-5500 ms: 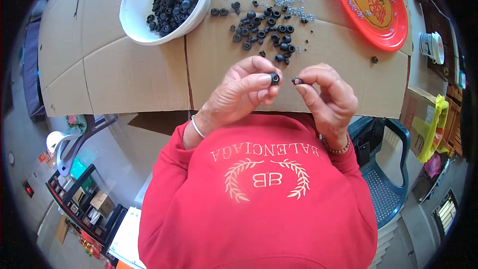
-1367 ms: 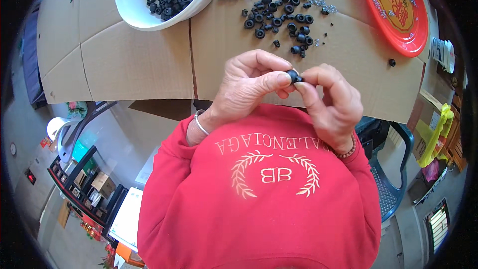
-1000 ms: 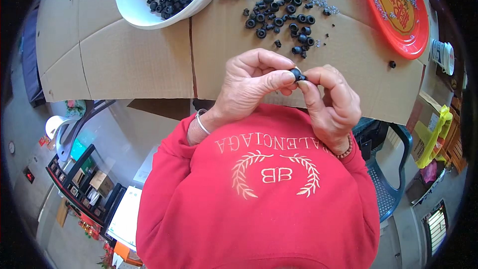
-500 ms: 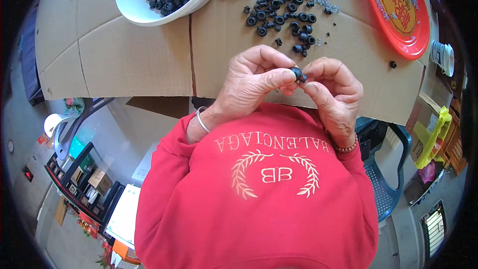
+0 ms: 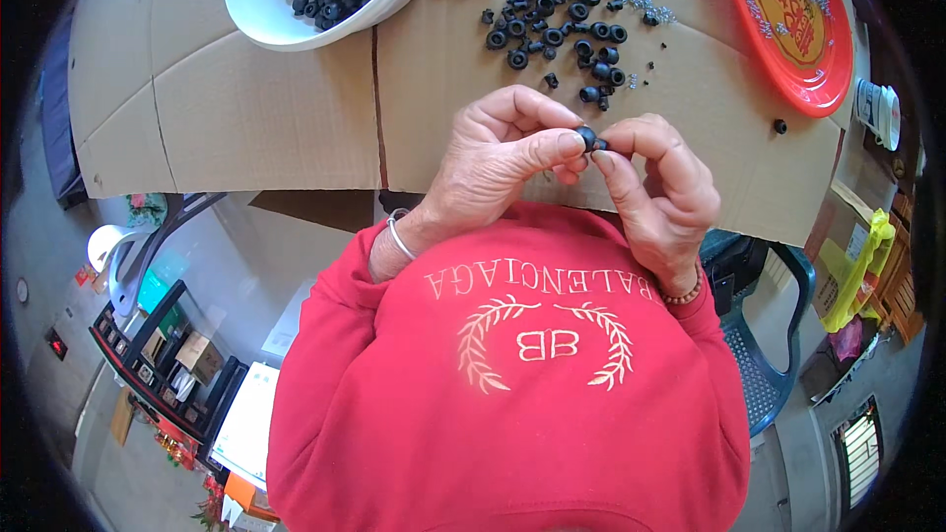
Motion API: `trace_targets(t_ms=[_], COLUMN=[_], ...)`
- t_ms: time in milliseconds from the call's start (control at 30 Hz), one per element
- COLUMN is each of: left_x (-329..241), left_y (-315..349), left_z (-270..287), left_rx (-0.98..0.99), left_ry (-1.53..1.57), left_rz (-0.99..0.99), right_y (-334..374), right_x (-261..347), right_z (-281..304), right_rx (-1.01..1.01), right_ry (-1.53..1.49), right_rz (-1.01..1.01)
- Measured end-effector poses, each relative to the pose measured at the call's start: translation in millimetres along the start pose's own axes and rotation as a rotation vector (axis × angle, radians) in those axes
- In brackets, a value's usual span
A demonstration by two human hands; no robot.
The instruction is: Inspecting and sorting small black and silver plastic components on a cardboard-covered table.
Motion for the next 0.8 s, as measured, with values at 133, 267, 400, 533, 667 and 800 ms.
trace_targets(t_ms=[133,267,400,533,667,800], left_x=[1.1,-0.8,7.0,6.2,6.5,11.2], left_y=[0.6,0.4,0.9,2.1,2.7,0.7], left_z=[2.2,0.9,-2.4,0.9,6.6,4.0], left_rx=[-0.019,-0.028,-0.034,-0.07,-0.071,-0.051], left_ry=[-0.085,-0.099,0.054,-0.036,-0.181,-0.039], left_rz=[0.007,-0.018,0.074,0.068,0.041,0.074], right_y=[-1.2,-0.7,-0.2,3.7,2.8,2.7], right_x=[17.0,21.7,13.6,23.7,-5.7,5.2], right_z=[-4.9,-7.8,-5.3,-8.6,7.2,6.7], right_rx=[0.021,0.034,-0.023,0.005,-0.079,-0.064], right_ry=[0.203,0.227,0.208,0.344,0.158,0.191], right_rz=[0.201,0.2,0.097,0.282,-0.033,0.06])
Point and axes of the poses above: each hand's wrist, its own y-axis away from the middle knuckle, its own z-axis out of the back of the hand, x = y × z, the point moved 9 cm from there along -y, towards the middle knuckle, and after that the axes turned 13 degrees about -y, right-handed, at the moved point
